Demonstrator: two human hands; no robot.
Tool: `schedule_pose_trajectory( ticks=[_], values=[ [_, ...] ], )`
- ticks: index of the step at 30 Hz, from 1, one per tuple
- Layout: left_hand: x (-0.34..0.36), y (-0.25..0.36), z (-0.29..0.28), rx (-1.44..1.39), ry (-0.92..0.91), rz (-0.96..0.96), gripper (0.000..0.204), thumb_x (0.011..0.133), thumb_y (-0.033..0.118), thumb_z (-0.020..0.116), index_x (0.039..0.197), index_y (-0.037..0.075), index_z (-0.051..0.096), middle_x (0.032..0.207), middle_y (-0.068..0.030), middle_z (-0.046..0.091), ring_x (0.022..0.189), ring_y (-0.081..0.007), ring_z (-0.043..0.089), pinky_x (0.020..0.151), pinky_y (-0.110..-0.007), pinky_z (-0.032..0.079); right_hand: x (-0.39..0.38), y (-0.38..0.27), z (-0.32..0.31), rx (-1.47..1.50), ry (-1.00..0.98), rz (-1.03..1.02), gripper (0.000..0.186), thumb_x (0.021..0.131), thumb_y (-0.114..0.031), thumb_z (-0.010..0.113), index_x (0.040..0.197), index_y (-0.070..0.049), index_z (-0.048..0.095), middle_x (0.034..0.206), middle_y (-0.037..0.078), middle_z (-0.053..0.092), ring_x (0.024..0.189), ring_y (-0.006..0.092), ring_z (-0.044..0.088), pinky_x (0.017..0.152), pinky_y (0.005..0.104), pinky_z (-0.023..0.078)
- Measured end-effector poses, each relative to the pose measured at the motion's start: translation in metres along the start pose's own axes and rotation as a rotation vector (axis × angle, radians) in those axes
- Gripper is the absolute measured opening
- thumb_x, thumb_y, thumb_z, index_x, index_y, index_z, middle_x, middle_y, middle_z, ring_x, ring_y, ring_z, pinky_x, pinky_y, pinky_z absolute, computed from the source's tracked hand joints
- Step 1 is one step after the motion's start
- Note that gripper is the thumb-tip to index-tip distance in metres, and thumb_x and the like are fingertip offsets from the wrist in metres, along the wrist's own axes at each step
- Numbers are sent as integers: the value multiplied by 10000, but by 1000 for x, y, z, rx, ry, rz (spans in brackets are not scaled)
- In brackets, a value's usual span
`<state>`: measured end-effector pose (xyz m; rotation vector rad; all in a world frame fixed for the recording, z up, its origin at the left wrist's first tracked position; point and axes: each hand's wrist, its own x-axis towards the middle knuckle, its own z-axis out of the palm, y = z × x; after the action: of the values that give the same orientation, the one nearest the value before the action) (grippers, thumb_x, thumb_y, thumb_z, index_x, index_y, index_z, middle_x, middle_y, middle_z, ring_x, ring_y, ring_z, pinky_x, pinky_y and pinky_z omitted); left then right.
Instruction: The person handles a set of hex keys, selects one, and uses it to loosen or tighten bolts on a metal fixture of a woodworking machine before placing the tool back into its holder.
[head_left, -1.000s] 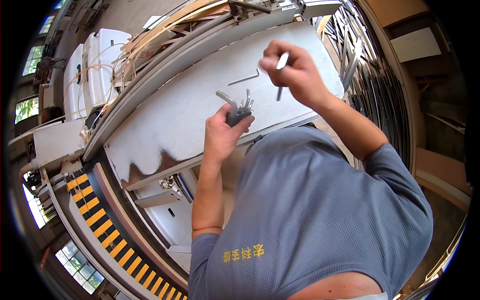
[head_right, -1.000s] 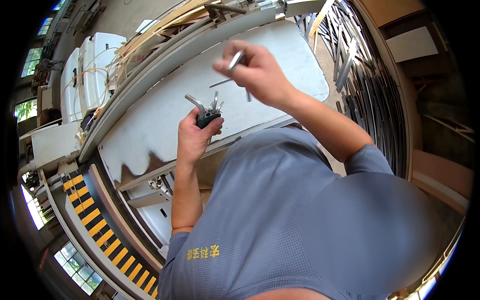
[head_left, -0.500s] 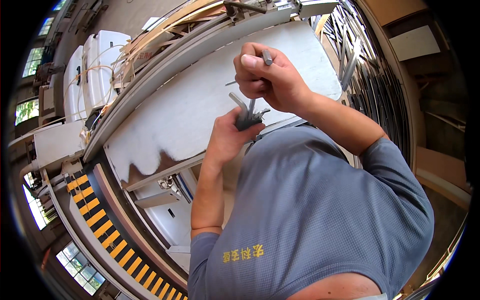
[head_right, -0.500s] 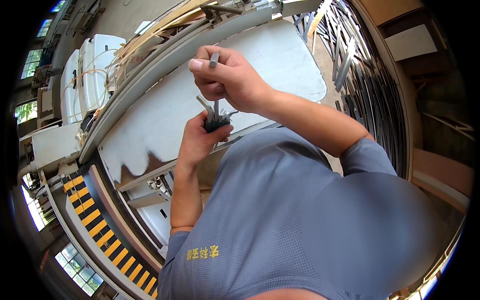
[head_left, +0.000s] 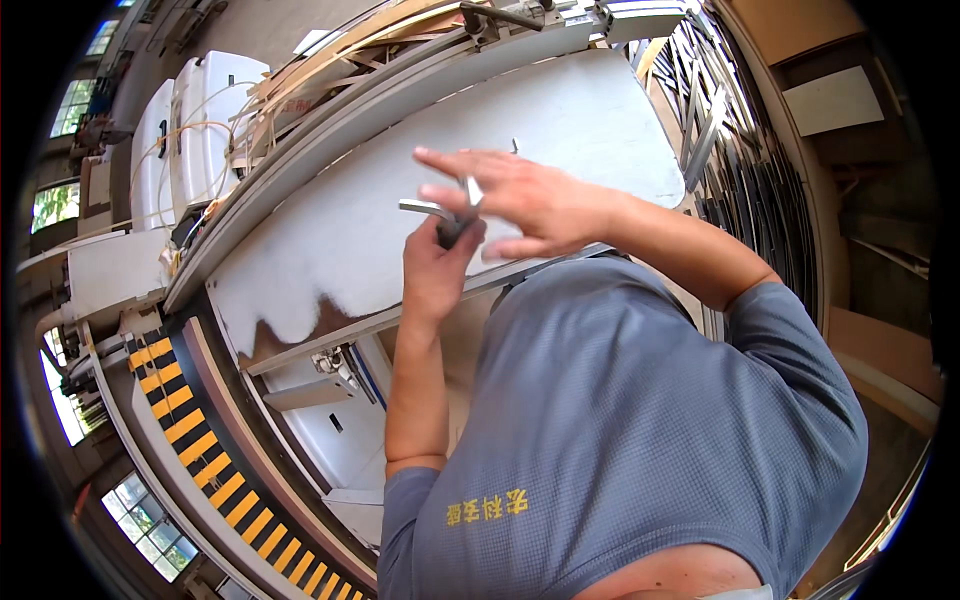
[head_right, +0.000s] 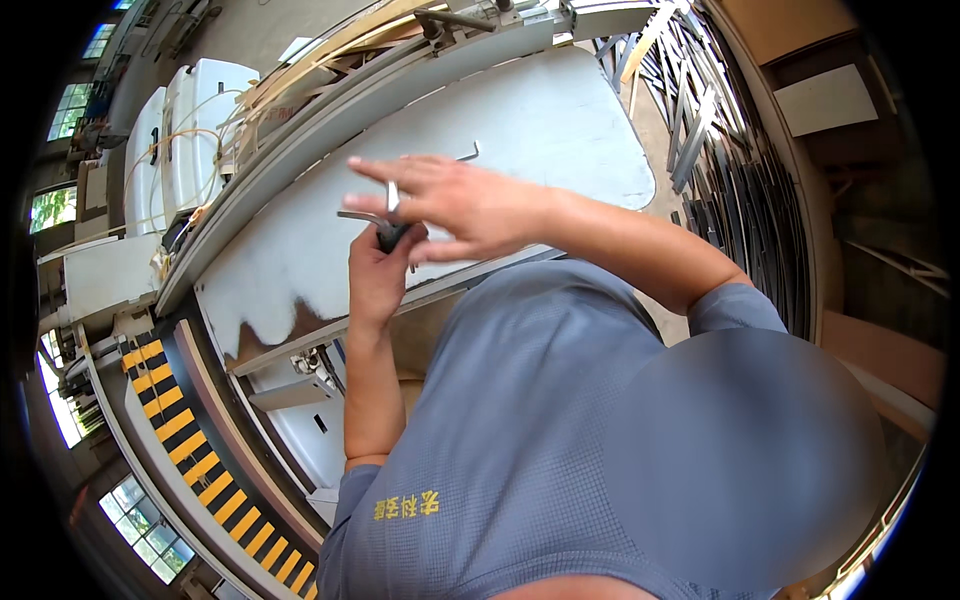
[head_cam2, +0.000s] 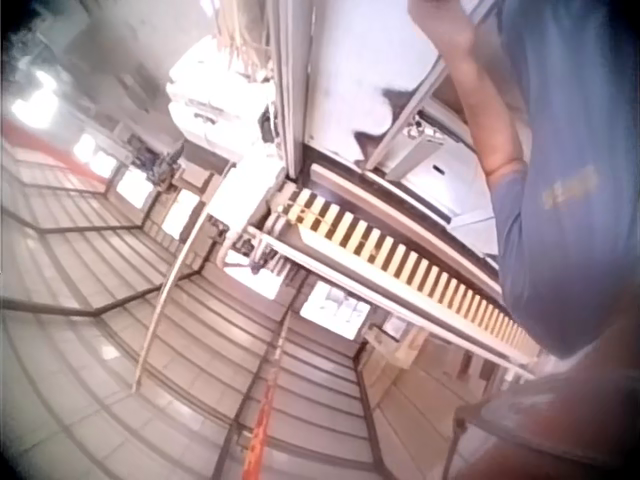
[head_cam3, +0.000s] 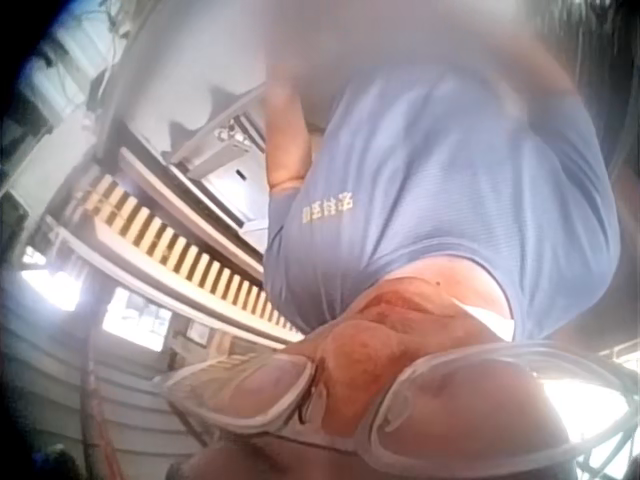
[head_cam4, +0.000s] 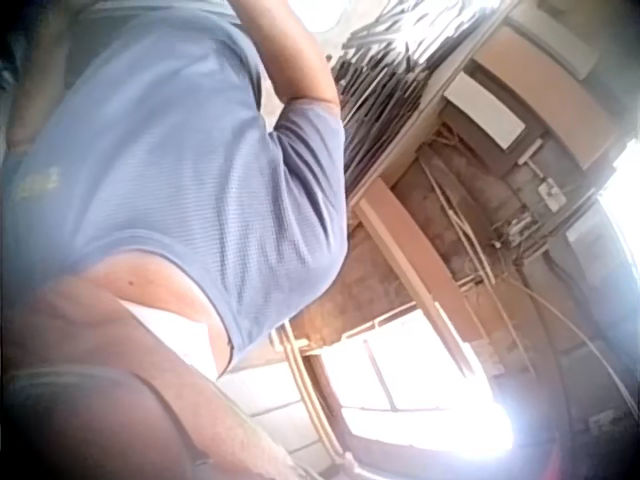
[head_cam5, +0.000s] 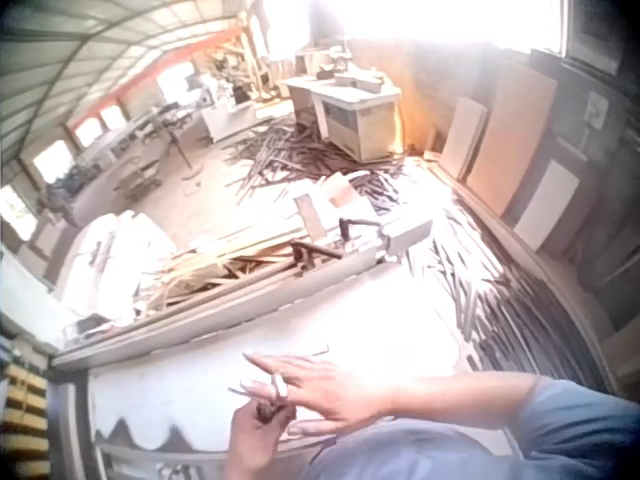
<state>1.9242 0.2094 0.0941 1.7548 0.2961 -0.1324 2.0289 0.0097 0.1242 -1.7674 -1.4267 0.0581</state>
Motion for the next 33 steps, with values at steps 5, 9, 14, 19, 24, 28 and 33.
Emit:
schedule_pose_trajectory(
  ticks=[5, 9, 14, 19, 24, 28, 33],
  values=[
    [-3, -11, -12, -260, -18, 35, 282, 986, 81, 620, 1245, -29, 632, 924, -17, 628, 839, -112, 580, 797, -285, 485, 0, 31, 3, 320, 172, -14, 312, 899, -50, 633, 1202, -59, 706, 1332, 153, 674, 1191, 338, 642, 1013, 440, 519],
    [-9, -41, -22, -612, -7, 52, 383, 973, 17, 598, 1345, -62, 559, 1021, -47, 639, 951, -142, 598, 900, -305, 480, 17, 14, 19, 311, 150, -85, 456, 851, 2, 631, 1303, -52, 656, 1374, 157, 646, 1235, 333, 626, 1040, 428, 513],
    [-12, -47, -28, -398, 20, 188, 343, 970, 26, 643, 1300, -46, 581, 1043, -36, 645, 964, -119, 590, 886, -291, 486, 33, -12, 31, 23, 251, -2, 742, 883, -137, 700, 1556, -40, 403, 1578, 202, 445, 1471, 359, 421, 1185, 456, 392],
    [17, -60, -6, 86, -50, 91, 265, 944, 18, 598, 1206, -6, 572, 1089, -88, 629, 974, -217, 604, 883, -359, 494, -14, 3, 36, -175, -16, 172, 662, 939, -252, 700, 1497, 9, 458, 1514, 189, 514, 1450, 342, 440, 1194, 458, 372],
    [48, -72, 40, 496, -209, 174, 323, 877, 72, 619, 1180, -29, 567, 1044, -186, 586, 940, -371, 586, 901, -425, 490, -115, 0, 9, -178, 123, 625, 567, 935, -227, 699, 1429, -8, 528, 1438, 175, 580, 1346, 345, 531, 1131, 450, 430],
    [63, -47, 108, 530, -419, 42, 306, 939, 135, 664, 1176, 1, 524, 890, -122, 593, 831, -279, 604, 816, -413, 514, -214, -22, -1, 84, 209, 1064, 462, 951, -189, 679, 1361, 1, 588, 1325, 194, 653, 1220, 375, 624, 1064, 442, 492],
    [78, -11, 224, -118, -541, -273, 284, 987, 165, 654, 1153, 83, 439, 951, -28, 554, 860, -125, 568, 765, -317, 494, -284, -24, -13, 510, 373, 1091, 599, 986, -261, 673, 1469, 33, 475, 1354, 209, 650, 1214, 296, 660, 1036, 408, 523]
  ],
)
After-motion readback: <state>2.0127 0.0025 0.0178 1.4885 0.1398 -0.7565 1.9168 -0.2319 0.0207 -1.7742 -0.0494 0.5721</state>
